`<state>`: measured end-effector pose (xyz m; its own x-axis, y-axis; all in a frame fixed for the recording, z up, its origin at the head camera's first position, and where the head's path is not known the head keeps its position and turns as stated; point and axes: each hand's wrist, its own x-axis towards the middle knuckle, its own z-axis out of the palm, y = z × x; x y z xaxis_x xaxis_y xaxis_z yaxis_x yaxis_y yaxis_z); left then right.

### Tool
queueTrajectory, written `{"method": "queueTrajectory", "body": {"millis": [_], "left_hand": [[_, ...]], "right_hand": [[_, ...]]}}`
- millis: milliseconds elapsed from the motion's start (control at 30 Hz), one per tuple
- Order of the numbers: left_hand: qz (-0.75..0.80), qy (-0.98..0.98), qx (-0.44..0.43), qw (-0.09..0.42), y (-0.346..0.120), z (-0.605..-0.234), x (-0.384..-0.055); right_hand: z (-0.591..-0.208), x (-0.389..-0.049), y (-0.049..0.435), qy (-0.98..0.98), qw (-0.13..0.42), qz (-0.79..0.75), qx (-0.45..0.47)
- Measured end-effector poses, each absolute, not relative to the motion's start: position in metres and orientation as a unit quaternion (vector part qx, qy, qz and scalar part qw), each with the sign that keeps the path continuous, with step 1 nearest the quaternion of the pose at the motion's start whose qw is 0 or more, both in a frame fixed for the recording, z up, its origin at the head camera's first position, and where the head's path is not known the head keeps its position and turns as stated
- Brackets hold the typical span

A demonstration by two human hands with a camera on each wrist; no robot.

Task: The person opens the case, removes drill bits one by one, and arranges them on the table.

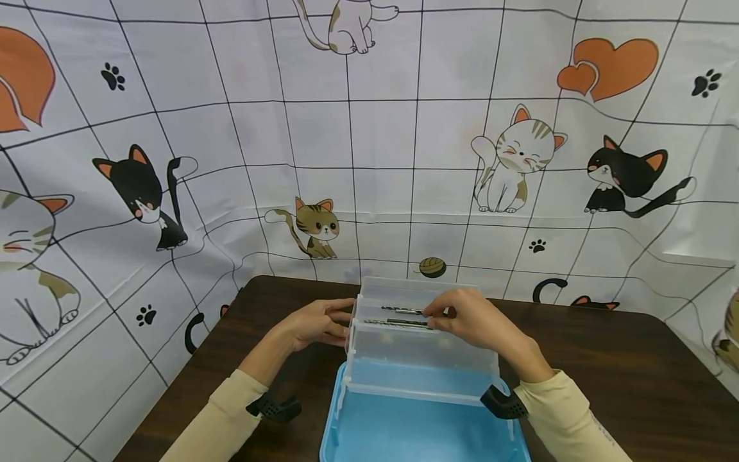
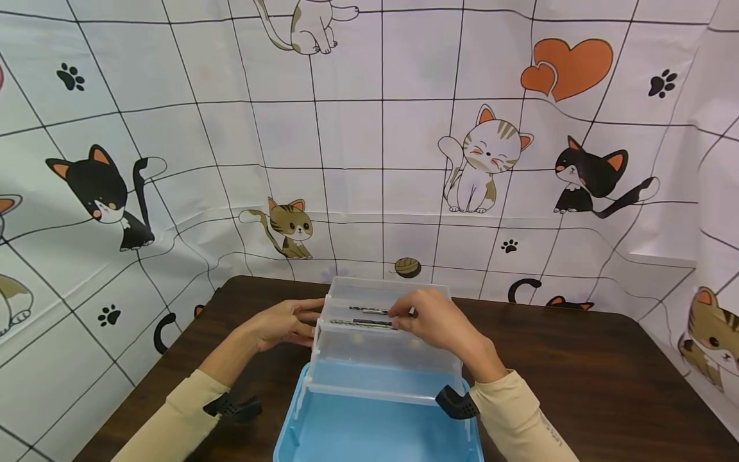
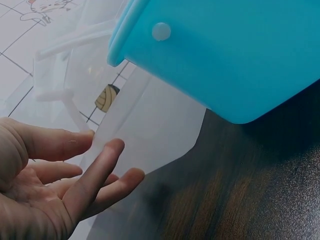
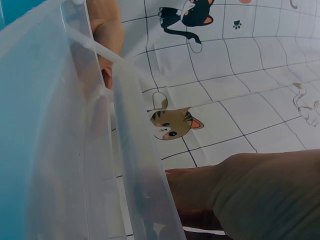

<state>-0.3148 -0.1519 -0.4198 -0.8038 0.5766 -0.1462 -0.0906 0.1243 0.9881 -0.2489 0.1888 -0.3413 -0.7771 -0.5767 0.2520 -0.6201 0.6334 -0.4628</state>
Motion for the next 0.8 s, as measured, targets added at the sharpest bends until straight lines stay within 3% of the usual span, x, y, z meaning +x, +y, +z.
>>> {"method": "queueTrajectory", "body": {"millis": [267, 800], "left_hand": [[0.644, 0.701, 0.171, 0.252, -0.149, -0.420, -0.317], [0.681, 0.697, 0.127, 0.188, -0.136, -0.433, -0.311]], "right_hand": [[-0.338, -0.251, 0.191, -0.903, 0.033, 0.262, 0.339], [-0.351, -0.266, 0.213, -0.887, 0.019, 0.297, 0.353]]}}
